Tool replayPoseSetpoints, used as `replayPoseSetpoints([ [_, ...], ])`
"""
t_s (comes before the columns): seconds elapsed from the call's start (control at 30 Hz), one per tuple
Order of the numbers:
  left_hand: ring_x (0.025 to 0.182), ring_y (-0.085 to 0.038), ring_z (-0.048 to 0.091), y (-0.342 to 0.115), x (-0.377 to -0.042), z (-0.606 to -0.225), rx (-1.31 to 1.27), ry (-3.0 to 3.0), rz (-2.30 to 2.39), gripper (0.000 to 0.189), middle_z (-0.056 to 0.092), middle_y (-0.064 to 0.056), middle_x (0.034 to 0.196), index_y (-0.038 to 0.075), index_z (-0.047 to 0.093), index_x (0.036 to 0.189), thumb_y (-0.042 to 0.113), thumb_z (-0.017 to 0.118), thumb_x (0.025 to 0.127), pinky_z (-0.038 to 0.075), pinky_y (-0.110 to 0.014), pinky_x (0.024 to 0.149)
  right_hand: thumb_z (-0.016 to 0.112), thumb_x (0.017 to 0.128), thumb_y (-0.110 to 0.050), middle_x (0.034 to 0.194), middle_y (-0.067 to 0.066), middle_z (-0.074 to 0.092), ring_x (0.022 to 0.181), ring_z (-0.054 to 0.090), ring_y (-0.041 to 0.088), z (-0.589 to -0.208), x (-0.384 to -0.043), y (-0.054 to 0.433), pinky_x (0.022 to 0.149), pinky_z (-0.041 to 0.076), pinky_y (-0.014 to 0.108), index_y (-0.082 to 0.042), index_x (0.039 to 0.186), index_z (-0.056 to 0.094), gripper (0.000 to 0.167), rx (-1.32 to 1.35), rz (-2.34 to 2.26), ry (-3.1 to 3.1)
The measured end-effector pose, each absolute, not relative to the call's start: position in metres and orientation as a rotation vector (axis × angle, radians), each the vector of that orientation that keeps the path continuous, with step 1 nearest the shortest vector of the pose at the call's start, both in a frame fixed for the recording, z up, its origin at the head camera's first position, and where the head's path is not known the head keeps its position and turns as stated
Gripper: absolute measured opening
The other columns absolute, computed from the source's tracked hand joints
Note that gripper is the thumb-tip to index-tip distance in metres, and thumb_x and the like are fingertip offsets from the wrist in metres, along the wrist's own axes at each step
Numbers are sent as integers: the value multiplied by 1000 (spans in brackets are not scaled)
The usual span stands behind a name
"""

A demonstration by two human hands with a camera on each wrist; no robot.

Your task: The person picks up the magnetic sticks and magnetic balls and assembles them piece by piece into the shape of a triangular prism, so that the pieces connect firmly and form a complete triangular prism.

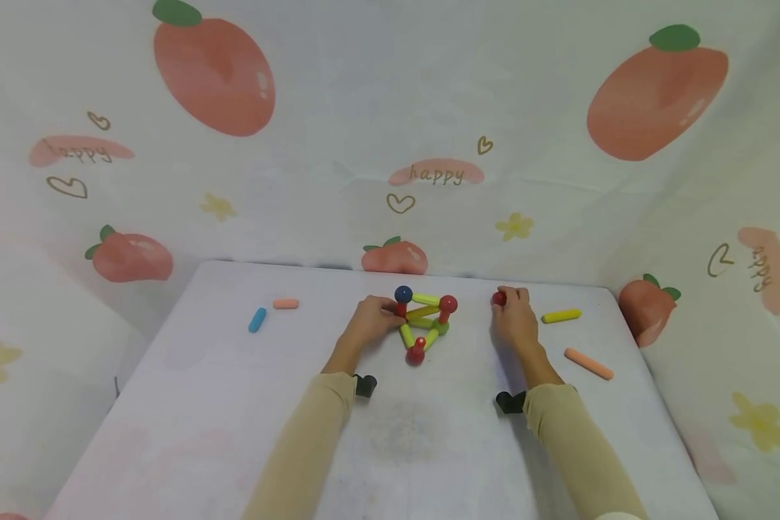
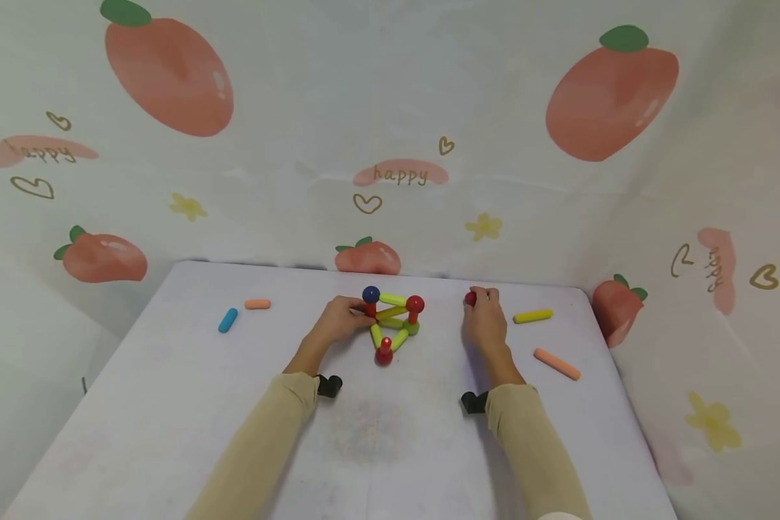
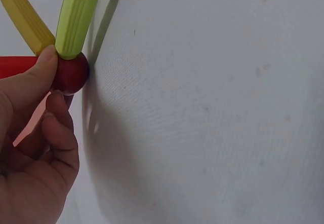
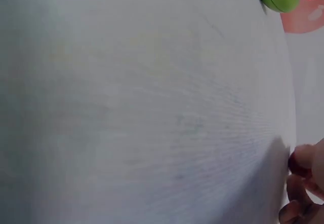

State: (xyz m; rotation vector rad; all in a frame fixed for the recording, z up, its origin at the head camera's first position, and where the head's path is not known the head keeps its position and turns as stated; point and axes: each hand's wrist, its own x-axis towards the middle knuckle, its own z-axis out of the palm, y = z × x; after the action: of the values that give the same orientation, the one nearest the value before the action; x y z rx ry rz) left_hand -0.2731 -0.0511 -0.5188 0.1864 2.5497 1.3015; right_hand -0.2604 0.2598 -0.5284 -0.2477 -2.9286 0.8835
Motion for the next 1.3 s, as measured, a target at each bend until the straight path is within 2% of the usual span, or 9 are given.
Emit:
replayPoseSetpoints([
  [0.1,112,-27,66,-49,-272,-515,152,2530,1283,35,75,-10,117,7,73,123,18,78,90,49,-47,109,59,103,-21,140,23,48,121,57,43,-528,-254,259,105,49,56,-5,145,49,47,-237,950,-2850],
  [0.2,114,-27,65,-49,-272,-514,126,2519,1279,36,75,-8,119,9,73,123,19,79,90,48,-47,110,67,99,-20,129,21,57,104,58,37,-521,-245,252,90,51,40,-3,139,55,45,-130,1064,-2621],
  [0.3,116,-27,65,-53,-272,-514,92,2514,1296,36,74,-7,120,10,74,123,20,79,89,47,-48,111,72,95,-16,120,19,62,82,53,27,-508,-234,238,73,43,22,-3,133,60,43,40,1145,-2414],
  [0.4,118,-28,64,-55,-272,-516,85,2511,1306,35,74,-7,121,11,74,122,20,80,89,47,-48,112,75,93,-16,115,13,64,72,47,15,-495,-217,221,64,39,13,-6,132,61,42,175,1174,-2341],
  [0.5,121,-28,62,-57,-273,-518,99,2506,1310,35,74,-7,122,11,74,122,20,80,89,46,-49,112,77,91,-14,110,8,64,70,45,9,-490,-200,203,61,42,14,-8,131,62,43,294,1203,-2364],
  [0.67,126,-30,60,-58,-274,-518,128,2506,1311,37,74,-8,124,11,74,124,21,79,89,44,-50,114,80,88,-13,103,3,62,69,47,10,-492,-181,177,59,46,19,-9,130,64,45,442,1272,-2452],
  [0.97,125,-29,63,-56,-274,-517,162,2510,1321,37,74,-9,123,9,74,123,21,80,89,45,-49,114,81,87,-11,102,3,63,65,47,5,-504,-174,155,58,46,19,-8,126,64,43,567,1338,-2464],
  [1.13,124,-28,63,-56,-274,-516,139,2506,1325,36,74,-8,124,10,74,123,21,79,89,44,-49,114,82,87,-15,106,4,62,67,49,8,-505,-172,153,59,47,20,-6,132,61,51,548,1363,-2514],
  [1.3,124,-29,63,-56,-273,-516,126,2498,1322,36,74,-9,124,10,73,124,19,79,90,45,-50,114,86,82,-26,113,5,58,76,52,14,-515,-170,149,64,50,22,-11,136,55,64,345,1388,-2722],
])
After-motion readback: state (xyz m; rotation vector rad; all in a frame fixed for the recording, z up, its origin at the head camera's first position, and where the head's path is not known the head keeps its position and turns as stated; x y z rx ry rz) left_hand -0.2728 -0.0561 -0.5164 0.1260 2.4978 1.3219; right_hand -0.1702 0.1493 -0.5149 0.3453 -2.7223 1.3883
